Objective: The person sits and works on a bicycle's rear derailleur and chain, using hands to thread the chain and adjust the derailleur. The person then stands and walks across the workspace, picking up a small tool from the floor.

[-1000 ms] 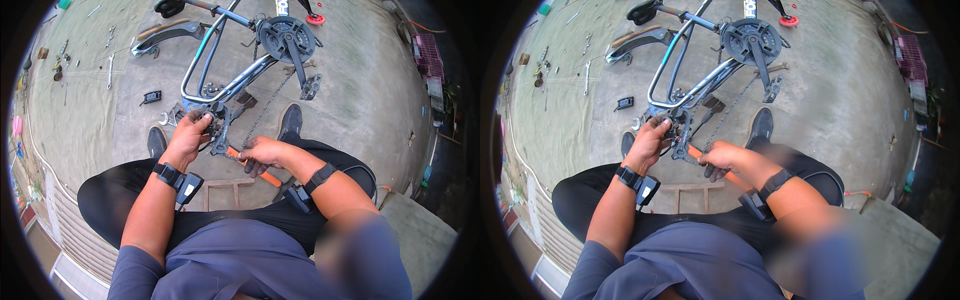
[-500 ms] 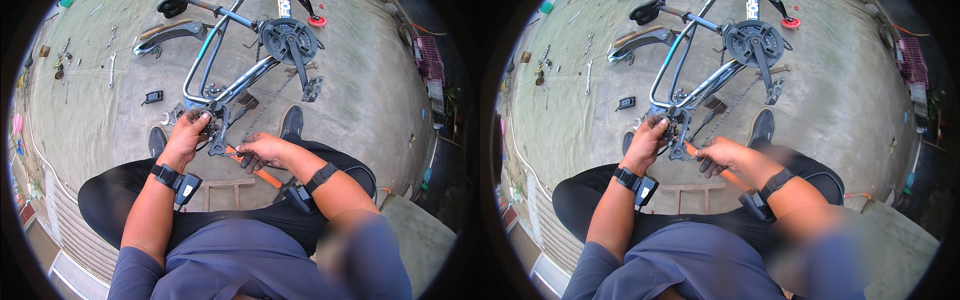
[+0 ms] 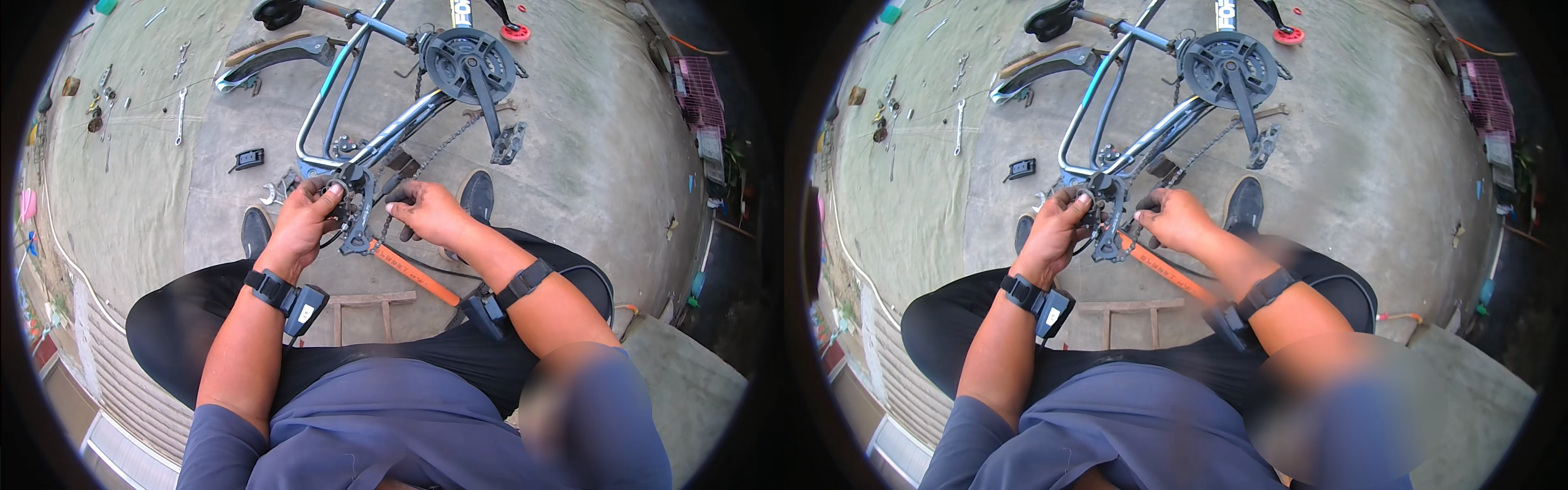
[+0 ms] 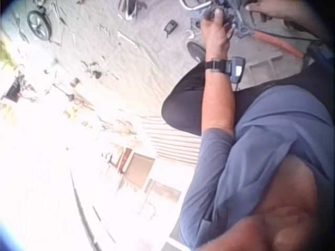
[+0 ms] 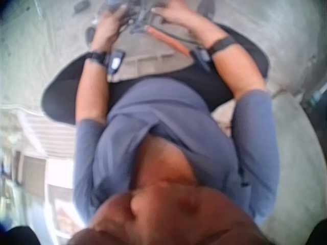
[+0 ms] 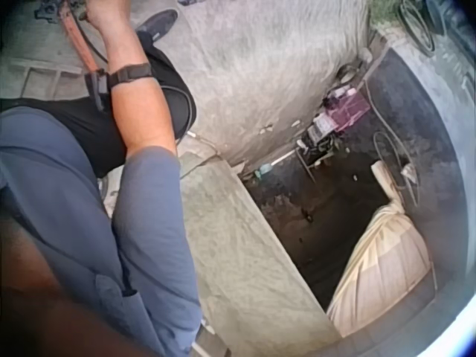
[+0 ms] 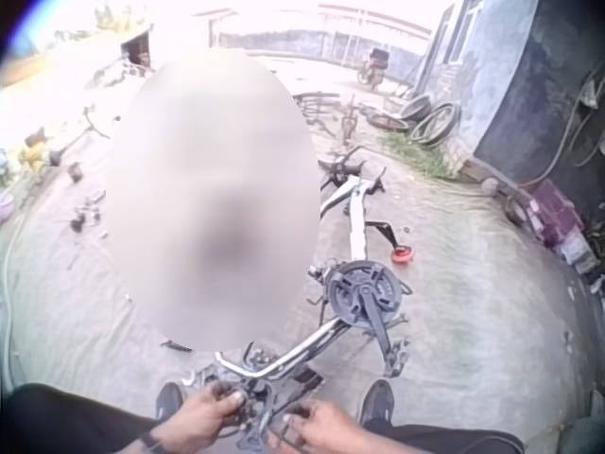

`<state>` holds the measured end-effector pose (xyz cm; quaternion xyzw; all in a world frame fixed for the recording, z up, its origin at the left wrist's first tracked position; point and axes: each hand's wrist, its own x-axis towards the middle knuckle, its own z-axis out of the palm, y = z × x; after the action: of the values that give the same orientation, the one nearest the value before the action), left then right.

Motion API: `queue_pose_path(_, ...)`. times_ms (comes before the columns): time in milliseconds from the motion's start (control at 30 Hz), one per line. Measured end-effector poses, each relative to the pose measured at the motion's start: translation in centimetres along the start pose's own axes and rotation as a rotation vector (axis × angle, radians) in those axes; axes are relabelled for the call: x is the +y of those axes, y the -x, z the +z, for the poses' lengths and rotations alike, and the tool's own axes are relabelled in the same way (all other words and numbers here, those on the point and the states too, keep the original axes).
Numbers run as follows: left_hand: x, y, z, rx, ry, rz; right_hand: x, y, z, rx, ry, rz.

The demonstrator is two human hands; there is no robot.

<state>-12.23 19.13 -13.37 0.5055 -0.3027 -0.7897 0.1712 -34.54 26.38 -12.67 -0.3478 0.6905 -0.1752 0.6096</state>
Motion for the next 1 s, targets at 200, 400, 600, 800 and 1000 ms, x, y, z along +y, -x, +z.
queue_pose_path(200, -0.1, 0.0, 0.8, -0.017, 0.046, -0.025, -0.1, -0.3, 0.6, -0.102, -0.418, 0.156)
queue_pose_path(400, -0.3, 0.0, 0.9, -0.017, 0.066, -0.034, -1.0, -0.6, 0.6, -0.097, -0.567, 0.342)
queue_pose_path(600, -0.2, 0.0, 1.4, -0.016, 0.074, -0.009, -0.9, -0.6, 0.9, -0.095, -0.558, 0.323)
queue_pose_path(800, -0.2, 0.2, 1.5, -0.014, 0.064, -0.023, -1.0, -0.6, 0.8, -0.091, -0.538, 0.321)
queue_pose_path(1000, -0.1, 0.2, 1.6, -0.012, 0.066, -0.02, -0.7, -0.8, 0.8, -0.094, -0.548, 0.304)
